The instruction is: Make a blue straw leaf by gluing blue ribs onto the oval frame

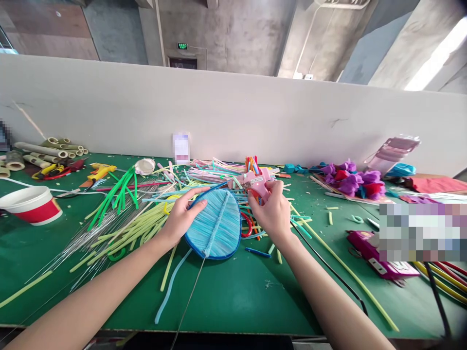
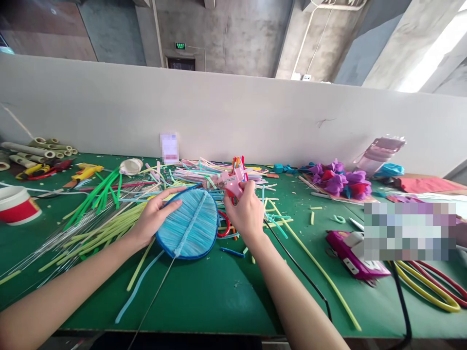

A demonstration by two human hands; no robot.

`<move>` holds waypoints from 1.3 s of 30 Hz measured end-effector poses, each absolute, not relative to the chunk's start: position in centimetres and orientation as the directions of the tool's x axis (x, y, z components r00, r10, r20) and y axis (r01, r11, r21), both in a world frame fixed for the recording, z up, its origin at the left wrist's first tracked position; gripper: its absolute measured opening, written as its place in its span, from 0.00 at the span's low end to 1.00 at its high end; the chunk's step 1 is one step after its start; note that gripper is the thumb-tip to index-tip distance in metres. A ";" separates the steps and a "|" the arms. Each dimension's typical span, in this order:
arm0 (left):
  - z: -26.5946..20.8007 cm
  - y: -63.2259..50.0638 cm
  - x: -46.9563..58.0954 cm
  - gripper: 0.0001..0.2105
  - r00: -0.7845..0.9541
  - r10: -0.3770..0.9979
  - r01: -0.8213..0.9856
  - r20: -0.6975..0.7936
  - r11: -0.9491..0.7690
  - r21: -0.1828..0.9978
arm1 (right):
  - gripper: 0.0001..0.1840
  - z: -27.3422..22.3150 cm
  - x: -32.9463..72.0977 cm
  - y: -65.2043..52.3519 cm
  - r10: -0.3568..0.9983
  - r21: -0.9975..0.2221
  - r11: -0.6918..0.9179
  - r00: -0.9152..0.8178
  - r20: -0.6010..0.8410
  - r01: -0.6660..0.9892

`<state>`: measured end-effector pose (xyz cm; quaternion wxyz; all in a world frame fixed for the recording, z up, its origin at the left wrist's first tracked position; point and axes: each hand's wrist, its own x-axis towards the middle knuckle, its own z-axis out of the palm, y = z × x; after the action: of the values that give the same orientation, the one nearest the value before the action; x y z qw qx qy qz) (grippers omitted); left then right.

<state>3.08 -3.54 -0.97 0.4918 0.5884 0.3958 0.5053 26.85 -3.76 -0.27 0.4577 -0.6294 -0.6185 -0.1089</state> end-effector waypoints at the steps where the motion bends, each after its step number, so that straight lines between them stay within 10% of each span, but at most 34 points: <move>1: -0.9 -3.6 3.1 0.23 0.176 0.963 -0.030 0.203 -0.200 0.979 | 0.20 -0.3 26.9 -3.7 0.680 -0.441 0.184 0.211 0.702 0.878; 39: -0.9 -3.6 3.2 0.24 0.128 0.974 -0.005 0.189 -0.190 0.982 | 0.16 -0.6 27.0 -3.4 0.693 -0.399 0.206 0.155 0.704 0.894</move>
<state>3.20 -3.64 -0.89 0.4791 0.5782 0.4187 0.5107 27.00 -3.40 -0.61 0.4396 -0.6197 -0.6401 -0.1141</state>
